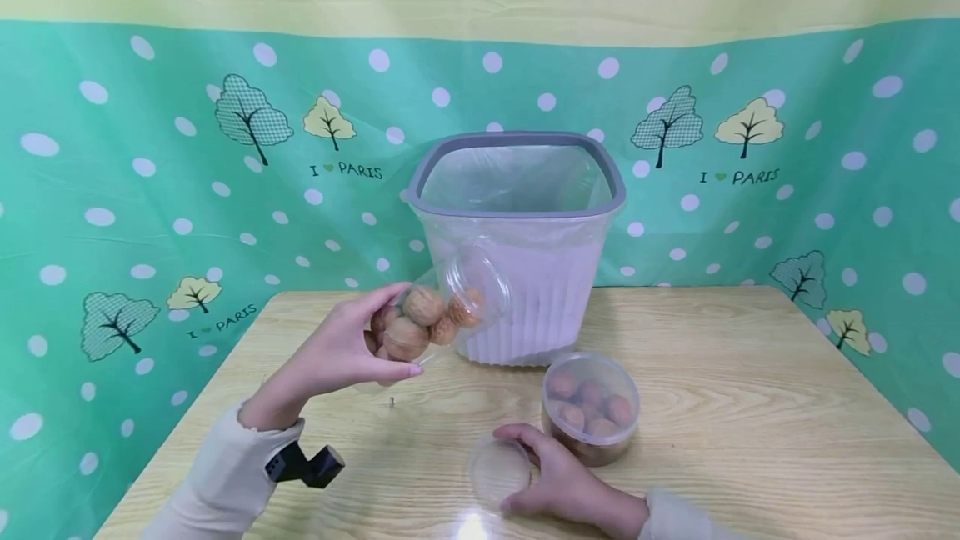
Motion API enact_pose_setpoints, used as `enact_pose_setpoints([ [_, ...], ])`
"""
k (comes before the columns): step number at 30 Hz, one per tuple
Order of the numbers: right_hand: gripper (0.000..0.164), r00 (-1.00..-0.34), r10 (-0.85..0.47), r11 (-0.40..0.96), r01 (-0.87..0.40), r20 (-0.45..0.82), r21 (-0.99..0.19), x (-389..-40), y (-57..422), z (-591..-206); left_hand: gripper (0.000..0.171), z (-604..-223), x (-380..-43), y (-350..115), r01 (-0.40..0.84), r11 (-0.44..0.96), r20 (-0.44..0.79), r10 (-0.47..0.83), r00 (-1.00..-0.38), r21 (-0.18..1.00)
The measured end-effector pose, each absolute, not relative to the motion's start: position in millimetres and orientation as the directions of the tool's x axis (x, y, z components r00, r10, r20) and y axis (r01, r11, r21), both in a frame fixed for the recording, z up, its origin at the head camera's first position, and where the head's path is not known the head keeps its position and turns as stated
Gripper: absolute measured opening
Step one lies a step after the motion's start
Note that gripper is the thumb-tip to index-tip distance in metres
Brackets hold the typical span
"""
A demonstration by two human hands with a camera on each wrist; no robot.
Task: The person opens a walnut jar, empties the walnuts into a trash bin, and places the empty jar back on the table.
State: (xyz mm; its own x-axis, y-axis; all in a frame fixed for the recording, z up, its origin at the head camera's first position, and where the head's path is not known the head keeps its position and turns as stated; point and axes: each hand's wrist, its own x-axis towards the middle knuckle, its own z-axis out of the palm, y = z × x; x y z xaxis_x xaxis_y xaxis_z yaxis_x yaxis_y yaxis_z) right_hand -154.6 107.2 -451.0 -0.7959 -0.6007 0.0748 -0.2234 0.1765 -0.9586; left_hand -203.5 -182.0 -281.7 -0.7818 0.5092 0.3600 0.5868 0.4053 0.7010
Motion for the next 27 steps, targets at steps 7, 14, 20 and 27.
enact_pose_setpoints([
  [7,0.072,-0.809,-0.567,0.336,-0.398,0.154,-0.854,-147,101,-451,0.075,-278,-204,-184,0.609,0.390,0.380,0.521,-0.764,0.691],
  [14,0.075,-0.812,-0.561,0.360,-0.416,0.162,-0.835,-145,101,-449,0.074,-270,-206,-187,0.617,0.429,0.385,0.512,-0.768,0.659],
  [20,0.075,-0.805,-0.556,0.338,-0.447,0.207,-0.828,-145,100,-442,0.072,-262,-207,-193,0.622,0.436,0.406,0.493,-0.769,0.650],
  [27,0.063,-0.715,-0.564,0.214,-0.611,0.414,-0.762,-145,101,-408,0.068,-252,-211,-195,0.622,0.427,0.404,0.498,-0.767,0.656],
])
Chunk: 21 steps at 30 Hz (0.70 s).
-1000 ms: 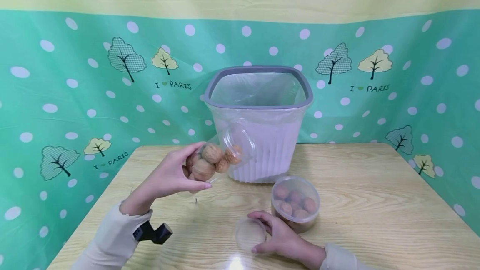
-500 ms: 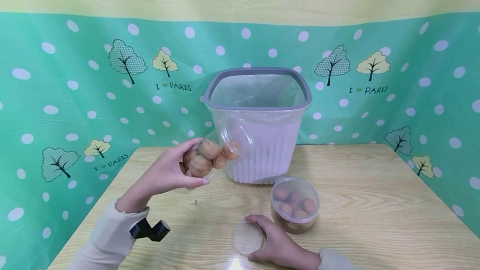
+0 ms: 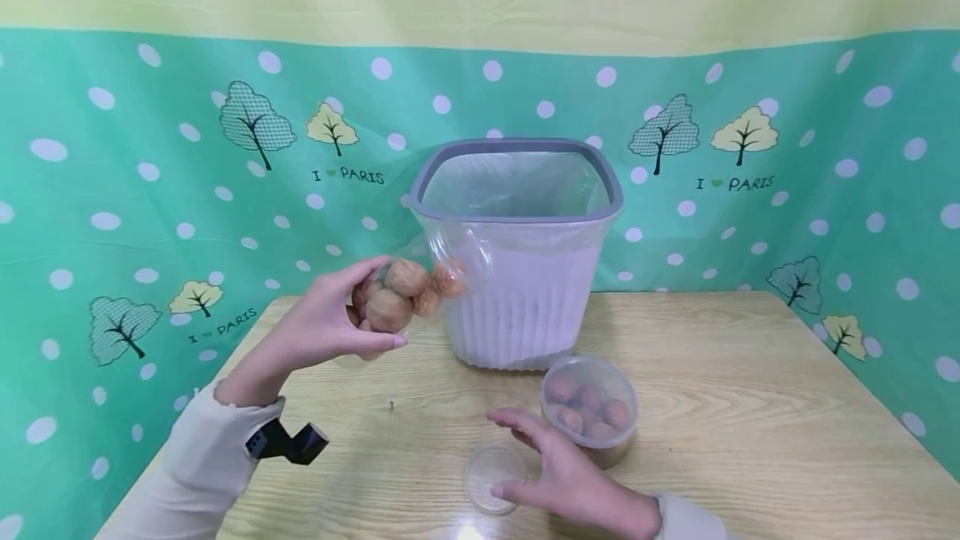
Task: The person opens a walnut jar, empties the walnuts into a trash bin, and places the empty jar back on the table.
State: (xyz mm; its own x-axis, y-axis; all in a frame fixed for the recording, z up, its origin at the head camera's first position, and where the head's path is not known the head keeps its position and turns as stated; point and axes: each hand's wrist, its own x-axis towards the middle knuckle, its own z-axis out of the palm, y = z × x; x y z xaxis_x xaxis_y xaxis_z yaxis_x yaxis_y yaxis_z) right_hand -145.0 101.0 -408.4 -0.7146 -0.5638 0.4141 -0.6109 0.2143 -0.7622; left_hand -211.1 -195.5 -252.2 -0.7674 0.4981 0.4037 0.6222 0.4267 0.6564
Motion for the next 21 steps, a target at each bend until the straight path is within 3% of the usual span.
enact_pose_setpoints([
  [4,0.061,-0.689,-0.519,0.135,-0.651,0.506,-0.747,-150,106,-382,0.069,-247,-213,-196,0.617,0.450,0.404,0.484,-0.776,0.645],
  [10,0.058,-0.744,-0.394,0.132,-0.628,0.540,-0.767,-161,123,-341,0.068,-240,-215,-199,0.604,0.473,0.397,0.470,-0.789,0.641],
  [16,0.049,-0.747,-0.235,0.070,-0.651,0.622,-0.756,-175,140,-313,0.069,-235,-218,-201,0.606,0.517,0.404,0.457,-0.792,0.605],
  [21,0.047,-0.784,-0.072,0.023,-0.620,0.617,-0.785,-184,151,-295,0.071,-230,-218,-202,0.599,0.562,0.405,0.441,-0.801,0.571],
])
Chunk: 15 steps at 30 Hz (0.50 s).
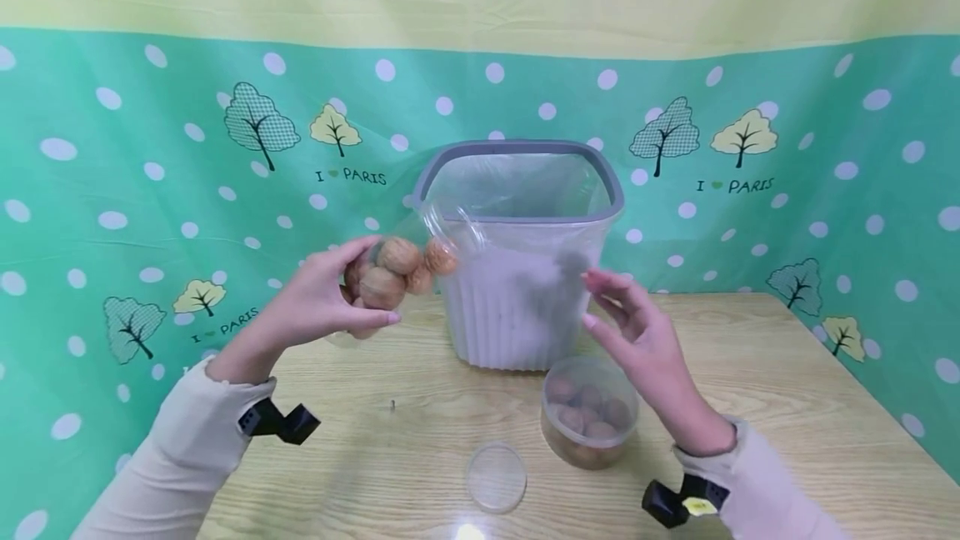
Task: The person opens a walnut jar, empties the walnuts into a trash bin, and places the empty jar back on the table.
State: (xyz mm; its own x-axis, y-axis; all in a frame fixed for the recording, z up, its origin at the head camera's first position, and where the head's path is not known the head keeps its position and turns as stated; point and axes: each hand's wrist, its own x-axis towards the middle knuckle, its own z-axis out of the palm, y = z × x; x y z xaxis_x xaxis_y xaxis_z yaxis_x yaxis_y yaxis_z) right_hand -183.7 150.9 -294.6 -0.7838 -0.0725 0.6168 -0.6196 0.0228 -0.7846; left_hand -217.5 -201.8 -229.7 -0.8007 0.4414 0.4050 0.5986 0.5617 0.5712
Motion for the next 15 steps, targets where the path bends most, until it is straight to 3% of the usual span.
enact_pose_setpoints([
  [6,0.042,-0.808,0.088,0.010,-0.584,0.582,-0.812,-195,159,-274,0.069,-224,-220,-202,0.614,0.574,0.433,0.435,-0.789,0.541],
  [10,0.040,-0.783,0.149,0.023,-0.607,0.603,-0.794,-204,159,-262,0.070,-221,-223,-204,0.615,0.585,0.437,0.434,-0.788,0.529],
  [15,0.049,-0.735,0.149,0.190,-0.636,0.662,-0.748,-218,161,-252,0.069,-217,-226,-205,0.601,0.567,0.421,0.429,-0.799,0.563],
])
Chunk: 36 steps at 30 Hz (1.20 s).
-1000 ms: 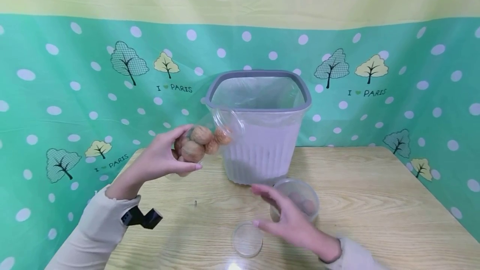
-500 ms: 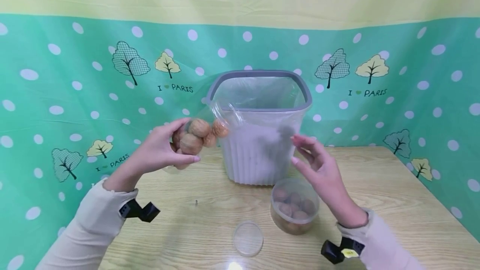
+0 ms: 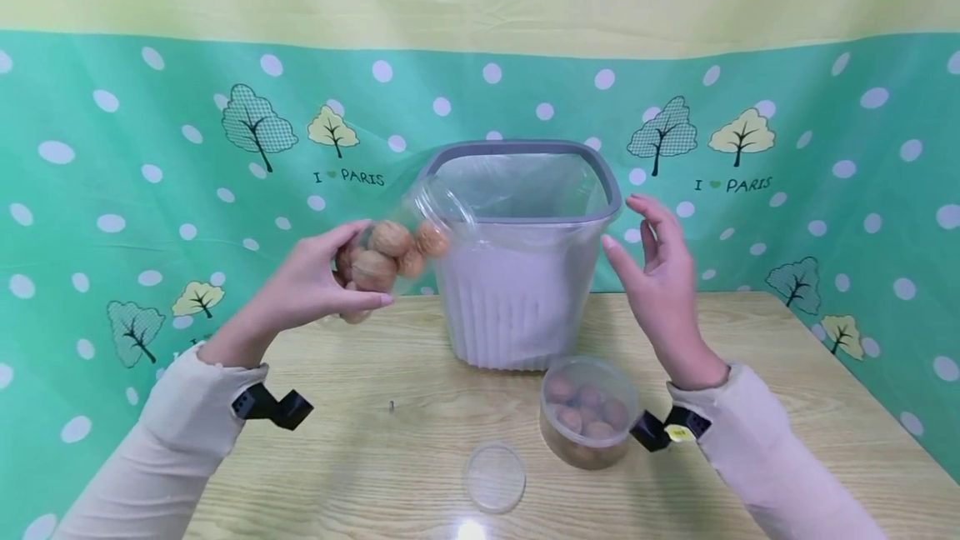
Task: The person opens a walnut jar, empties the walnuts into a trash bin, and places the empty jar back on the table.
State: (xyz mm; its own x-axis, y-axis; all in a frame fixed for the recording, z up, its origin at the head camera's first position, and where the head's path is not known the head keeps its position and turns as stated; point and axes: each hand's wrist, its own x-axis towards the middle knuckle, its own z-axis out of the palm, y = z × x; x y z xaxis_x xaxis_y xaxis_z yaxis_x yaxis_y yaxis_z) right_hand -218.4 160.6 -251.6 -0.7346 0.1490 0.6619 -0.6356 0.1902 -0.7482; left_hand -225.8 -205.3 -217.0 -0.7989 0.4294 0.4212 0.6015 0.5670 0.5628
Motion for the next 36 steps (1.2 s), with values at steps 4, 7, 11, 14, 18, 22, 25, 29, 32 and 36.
enact_pose_setpoints([
  [4,0.058,-0.778,0.085,0.315,-0.571,0.622,-0.758,-229,162,-245,0.066,-212,-227,-207,0.603,0.558,0.429,0.423,-0.798,0.570],
  [7,0.062,-0.816,0.051,0.339,-0.528,0.576,-0.779,-237,162,-241,0.064,-209,-229,-208,0.605,0.560,0.429,0.427,-0.796,0.566],
  [11,0.065,-0.849,0.045,0.343,-0.482,0.526,-0.806,-247,163,-235,0.062,-203,-233,-212,0.596,0.572,0.411,0.432,-0.803,0.563],
  [14,0.072,-0.878,0.052,0.346,-0.431,0.475,-0.833,-252,163,-231,0.062,-198,-236,-214,0.574,0.608,0.403,0.409,-0.819,0.549],
  [18,0.076,-0.901,0.043,0.320,-0.397,0.431,-0.861,-259,163,-229,0.067,-193,-240,-219,0.529,0.650,0.392,0.359,-0.847,0.546],
  [22,0.072,-0.908,0.028,0.287,-0.393,0.418,-0.873,-263,163,-229,0.068,-188,-245,-222,0.478,0.674,0.364,0.317,-0.876,0.563],
  [25,0.072,-0.913,0.021,0.296,-0.384,0.408,-0.875,-266,164,-230,0.070,-184,-248,-224,0.455,0.690,0.347,0.303,-0.888,0.563],
  [29,0.070,-0.914,0.009,0.316,-0.382,0.406,-0.868,-268,165,-229,0.069,-182,-252,-227,0.442,0.695,0.337,0.294,-0.895,0.567],
  [32,0.066,-0.914,0.001,0.324,-0.383,0.405,-0.865,-270,166,-229,0.067,-182,-256,-227,0.443,0.699,0.337,0.296,-0.894,0.561],
  [36,0.062,-0.917,-0.013,0.335,-0.379,0.398,-0.862,-270,167,-228,0.067,-181,-259,-228,0.439,0.713,0.330,0.299,-0.896,0.547],
])
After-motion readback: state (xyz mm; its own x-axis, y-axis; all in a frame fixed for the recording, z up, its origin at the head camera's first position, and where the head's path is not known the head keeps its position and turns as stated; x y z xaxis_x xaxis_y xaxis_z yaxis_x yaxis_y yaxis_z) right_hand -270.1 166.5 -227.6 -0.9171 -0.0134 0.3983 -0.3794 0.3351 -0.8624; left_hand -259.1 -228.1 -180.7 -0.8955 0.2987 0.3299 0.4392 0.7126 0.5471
